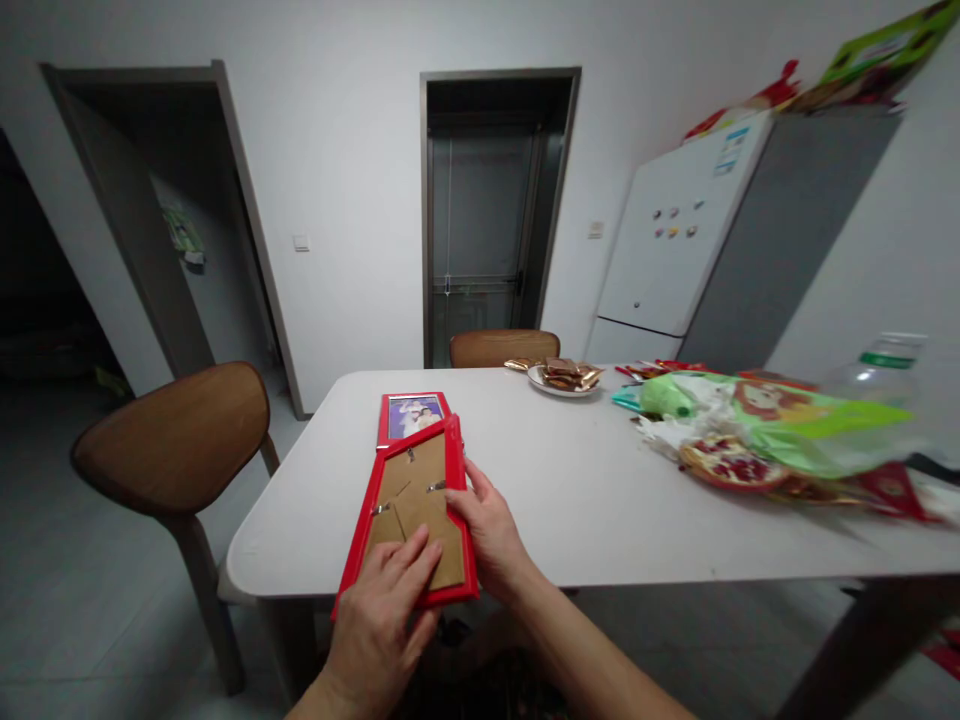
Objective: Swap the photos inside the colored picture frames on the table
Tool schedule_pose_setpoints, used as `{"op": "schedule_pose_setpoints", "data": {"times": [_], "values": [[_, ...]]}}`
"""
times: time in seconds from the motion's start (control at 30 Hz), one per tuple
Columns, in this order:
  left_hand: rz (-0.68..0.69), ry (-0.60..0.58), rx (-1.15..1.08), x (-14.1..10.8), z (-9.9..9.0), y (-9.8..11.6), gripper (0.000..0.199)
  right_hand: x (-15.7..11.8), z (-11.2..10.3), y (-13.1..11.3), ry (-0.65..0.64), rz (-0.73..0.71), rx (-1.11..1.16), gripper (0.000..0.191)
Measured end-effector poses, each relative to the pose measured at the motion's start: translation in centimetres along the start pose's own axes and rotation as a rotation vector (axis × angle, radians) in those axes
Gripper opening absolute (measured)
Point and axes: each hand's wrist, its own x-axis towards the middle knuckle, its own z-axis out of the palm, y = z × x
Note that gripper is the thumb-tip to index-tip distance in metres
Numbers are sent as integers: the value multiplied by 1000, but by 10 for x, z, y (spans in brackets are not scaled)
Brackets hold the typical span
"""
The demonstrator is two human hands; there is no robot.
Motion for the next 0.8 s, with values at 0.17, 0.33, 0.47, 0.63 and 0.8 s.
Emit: {"op": "schedule_pose_setpoints", "data": {"times": [0.17, 0.33, 0.47, 0.63, 0.8], "values": [[48, -85, 100, -13, 18, 0, 42, 6, -27, 28, -24, 77, -90, 58], [65, -102, 129, -15, 38, -6, 34, 20, -54, 46, 74, 36, -521, 57], [52, -139, 123, -17, 47, -5, 31, 28, -70, 53, 178, -106, -1100, 49], [16, -310, -21, -18, 33, -9, 34, 30, -74, 53, 186, -152, -1489, 40], [-210, -356, -51, -20, 7, -38, 46, 34, -71, 45, 58, -230, -1605, 34]]}}
